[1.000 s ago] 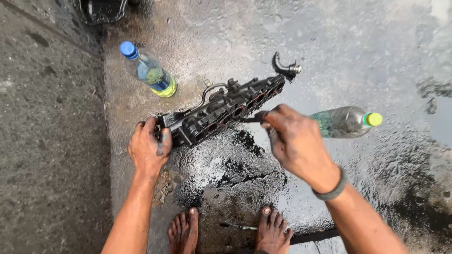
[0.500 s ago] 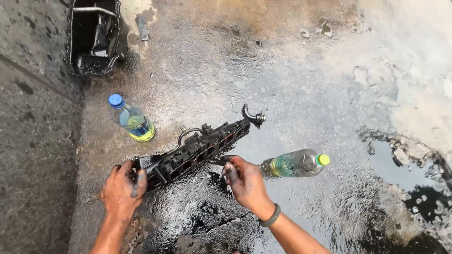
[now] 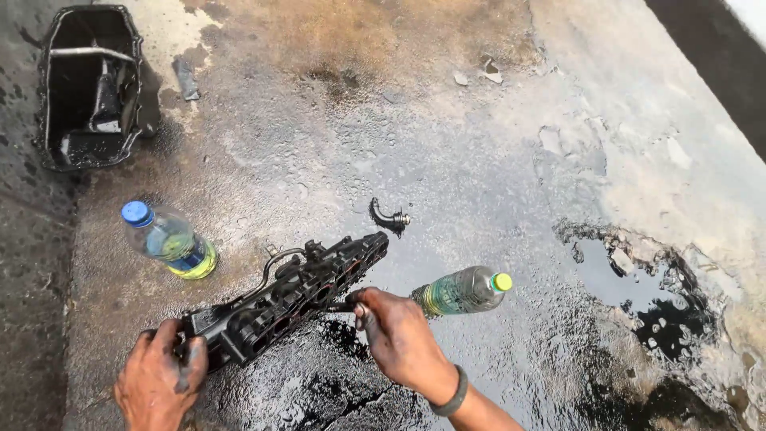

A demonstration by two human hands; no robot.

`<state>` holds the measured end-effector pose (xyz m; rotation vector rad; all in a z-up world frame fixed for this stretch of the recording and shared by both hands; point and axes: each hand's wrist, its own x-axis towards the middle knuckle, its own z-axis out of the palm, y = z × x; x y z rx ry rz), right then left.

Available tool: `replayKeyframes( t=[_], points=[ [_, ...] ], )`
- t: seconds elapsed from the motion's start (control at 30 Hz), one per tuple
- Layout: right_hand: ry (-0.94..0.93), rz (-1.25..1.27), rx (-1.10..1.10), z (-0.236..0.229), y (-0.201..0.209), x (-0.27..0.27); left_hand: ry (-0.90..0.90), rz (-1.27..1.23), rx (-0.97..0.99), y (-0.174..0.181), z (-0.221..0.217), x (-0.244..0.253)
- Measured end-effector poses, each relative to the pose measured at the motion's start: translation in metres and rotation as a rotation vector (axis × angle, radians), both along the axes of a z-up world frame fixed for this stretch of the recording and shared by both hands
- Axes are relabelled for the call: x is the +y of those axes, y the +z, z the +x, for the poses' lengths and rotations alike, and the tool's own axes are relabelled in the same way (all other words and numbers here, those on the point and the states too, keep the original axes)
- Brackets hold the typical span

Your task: Cleaning a vehicle engine manifold using a brush and cleaning liquid.

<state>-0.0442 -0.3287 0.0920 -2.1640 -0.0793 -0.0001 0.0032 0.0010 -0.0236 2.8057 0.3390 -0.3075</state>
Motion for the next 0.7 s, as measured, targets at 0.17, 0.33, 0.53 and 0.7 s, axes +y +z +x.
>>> replayKeyframes(
  t=[0.17, 0.33, 0.53, 0.7],
  points=[
    [0.024, -0.02, 0.004, -0.002, -0.029, 0.015, -0.011, 0.007, 0.067, 0.001, -0.006, 0.002],
    [-0.071, -0.023, 0.101, 0.002, -0.001, 0.008, -0.036, 0.023, 0.032, -0.062, 0.01, 0.032],
    [0.012, 0.044, -0.013, 0.002, -0.035, 0.016, -0.094, -0.081, -0.156, -0.078, 0.01, 0.036],
    [-0.125, -0.022, 0.095, -0.001, 0.007, 0.008, -0.046, 0.021, -0.248, -0.035, -0.003, 0.016]
  ],
)
